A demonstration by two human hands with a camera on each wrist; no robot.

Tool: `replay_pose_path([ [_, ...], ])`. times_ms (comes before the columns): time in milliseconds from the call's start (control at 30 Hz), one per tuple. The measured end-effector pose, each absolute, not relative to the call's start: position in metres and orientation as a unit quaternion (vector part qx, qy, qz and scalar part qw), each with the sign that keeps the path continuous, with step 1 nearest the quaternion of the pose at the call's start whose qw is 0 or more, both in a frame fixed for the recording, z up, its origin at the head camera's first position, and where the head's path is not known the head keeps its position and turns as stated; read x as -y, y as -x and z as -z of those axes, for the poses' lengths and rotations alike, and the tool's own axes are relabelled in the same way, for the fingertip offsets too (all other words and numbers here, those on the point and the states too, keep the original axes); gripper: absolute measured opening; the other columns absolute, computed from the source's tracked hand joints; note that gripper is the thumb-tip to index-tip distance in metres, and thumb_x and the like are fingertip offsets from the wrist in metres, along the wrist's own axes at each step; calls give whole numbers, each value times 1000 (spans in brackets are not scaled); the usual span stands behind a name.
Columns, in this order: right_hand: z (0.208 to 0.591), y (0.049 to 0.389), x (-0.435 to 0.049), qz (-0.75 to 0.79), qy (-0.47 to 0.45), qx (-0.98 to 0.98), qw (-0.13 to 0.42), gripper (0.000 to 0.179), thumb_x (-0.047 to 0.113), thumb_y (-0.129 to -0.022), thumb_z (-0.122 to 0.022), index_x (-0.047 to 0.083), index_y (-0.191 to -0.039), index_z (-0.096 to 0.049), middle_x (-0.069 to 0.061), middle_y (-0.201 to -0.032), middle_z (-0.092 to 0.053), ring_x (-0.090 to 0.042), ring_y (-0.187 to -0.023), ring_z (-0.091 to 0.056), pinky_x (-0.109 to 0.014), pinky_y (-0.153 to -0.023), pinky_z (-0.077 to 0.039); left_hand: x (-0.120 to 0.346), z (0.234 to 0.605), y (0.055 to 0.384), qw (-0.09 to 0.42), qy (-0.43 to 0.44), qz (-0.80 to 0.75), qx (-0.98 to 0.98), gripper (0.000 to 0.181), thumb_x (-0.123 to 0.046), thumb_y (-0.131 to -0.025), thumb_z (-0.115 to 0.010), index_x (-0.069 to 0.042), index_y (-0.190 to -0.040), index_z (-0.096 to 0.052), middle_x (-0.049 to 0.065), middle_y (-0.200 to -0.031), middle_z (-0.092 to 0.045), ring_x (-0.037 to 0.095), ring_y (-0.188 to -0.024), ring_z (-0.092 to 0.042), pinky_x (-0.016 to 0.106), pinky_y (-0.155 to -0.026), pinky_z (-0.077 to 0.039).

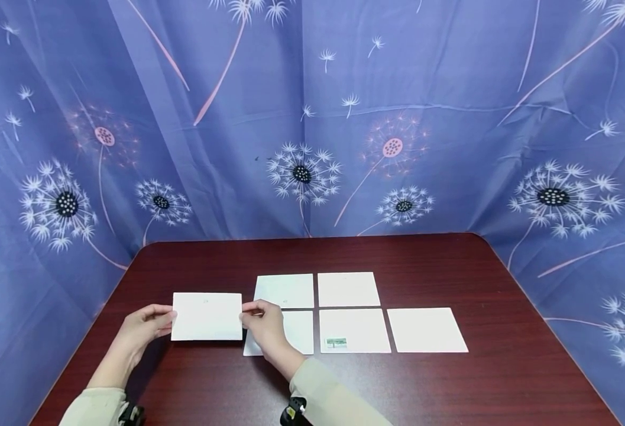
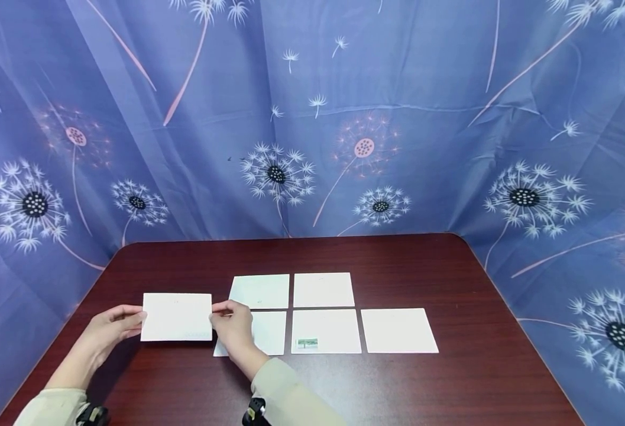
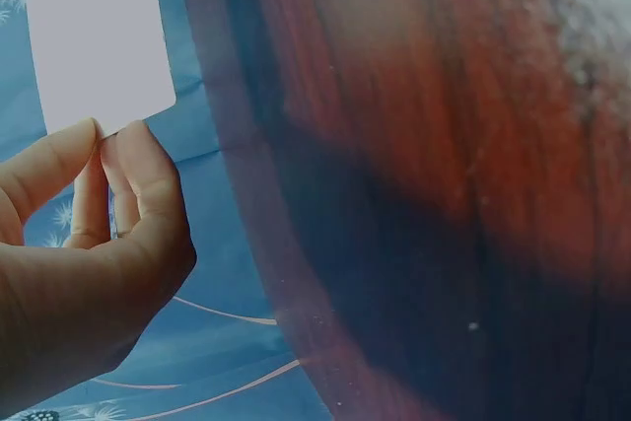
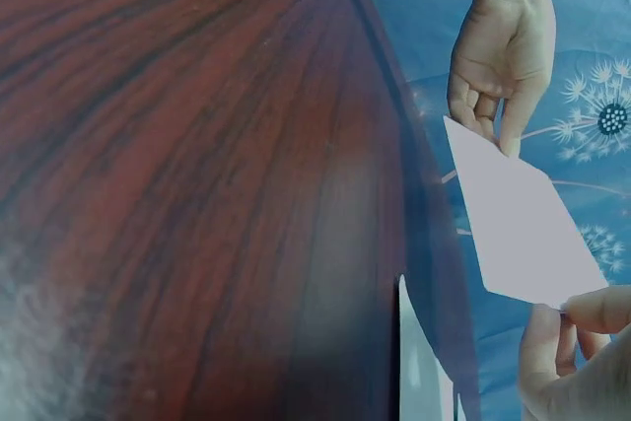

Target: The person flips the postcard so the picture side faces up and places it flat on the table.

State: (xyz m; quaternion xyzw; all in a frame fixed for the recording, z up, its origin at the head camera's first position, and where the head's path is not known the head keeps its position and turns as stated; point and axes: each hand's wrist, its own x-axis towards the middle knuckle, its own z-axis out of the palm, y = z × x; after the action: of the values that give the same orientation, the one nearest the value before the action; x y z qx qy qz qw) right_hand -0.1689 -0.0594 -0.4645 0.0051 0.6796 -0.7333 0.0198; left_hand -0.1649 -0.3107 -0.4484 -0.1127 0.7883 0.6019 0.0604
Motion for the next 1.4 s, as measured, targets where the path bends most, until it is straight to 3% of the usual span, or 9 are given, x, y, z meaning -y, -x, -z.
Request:
replay_pose_path([
  [200, 463, 171, 60, 728, -5, -686, -4, 9, -8, -78, -69, -6, -87, -71, -7, -72, -66, -3, -57, -54, -14, -54, -46, 316, 451, 168, 34, 95, -643, -759, 7, -14, -89, -70, -8, -94, -69, -5, -83, -64, 6, -76, -65, 23, -73, -57],
  [400, 464, 175, 60, 728, -3, -686, -16, 9, -7, -78, -70, -5, -86, -73, -6, -71, -67, -2, -56, -54, -14, -54, -46, 335, 480, 181, 31, 64, -693, -717, 15, -27, -82, -77, -16, -90, -70, -5, -87, -66, 6, -79, -67, 23, -75, -57],
  [500, 465, 176, 60, 726, -3, -687, -17, 8, -5, -78, -71, -4, -85, -74, -5, -70, -67, -2, -56, -54, -14, -53, -45, 327, 471, 178, 28, 82, -681, -727, 17, -24, -90, -70, -8, -95, -68, -4, -87, -66, 7, -80, -66, 24, -78, -57],
  [633, 464, 176, 60, 718, -2, -696, -22, 8, -3, -78, -73, -2, -85, -75, -5, -71, -68, -2, -58, -54, -15, -53, -43, 310, 444, 167, 37, 116, -651, -749, 22, -13, -101, -49, 7, -105, -58, -1, -85, -62, 6, -79, -64, 25, -81, -56],
  [767, 462, 175, 60, 715, -1, -698, -24, 8, -3, -78, -72, -1, -86, -75, -7, -78, -71, 0, -64, -55, -14, -58, -46, 310, 445, 165, 38, 118, -665, -736, 23, -12, -102, -45, 9, -106, -55, 0, -85, -61, 6, -78, -65, 25, -82, -56],
  [900, 462, 174, 62, 726, -3, -687, -24, 10, -4, -80, -68, -3, -87, -74, -9, -79, -71, -2, -64, -55, -15, -61, -48, 312, 445, 164, 29, 108, -687, -718, 23, -15, -102, -47, 6, -99, -57, 1, -85, -61, 6, -79, -65, 25, -82, -55],
  [1133, 463, 172, 65, 754, -14, -656, -24, 14, -3, -86, -60, -7, -93, -71, -19, -81, -68, -9, -69, -62, -31, -72, -59, 314, 444, 163, 27, 101, -713, -693, 25, -24, -100, -51, -6, -88, -63, 2, -85, -62, 7, -80, -65, 25, -81, -56],
  [1400, 464, 171, 66, 755, -19, -655, -23, 13, 7, -87, -67, -5, -91, -71, -8, -75, -66, -4, -64, -56, -17, -64, -52, 315, 447, 161, 15, 76, -734, -675, 20, -15, -99, -53, -11, -85, -66, 0, -83, -65, 7, -81, -66, 24, -81, -56],
])
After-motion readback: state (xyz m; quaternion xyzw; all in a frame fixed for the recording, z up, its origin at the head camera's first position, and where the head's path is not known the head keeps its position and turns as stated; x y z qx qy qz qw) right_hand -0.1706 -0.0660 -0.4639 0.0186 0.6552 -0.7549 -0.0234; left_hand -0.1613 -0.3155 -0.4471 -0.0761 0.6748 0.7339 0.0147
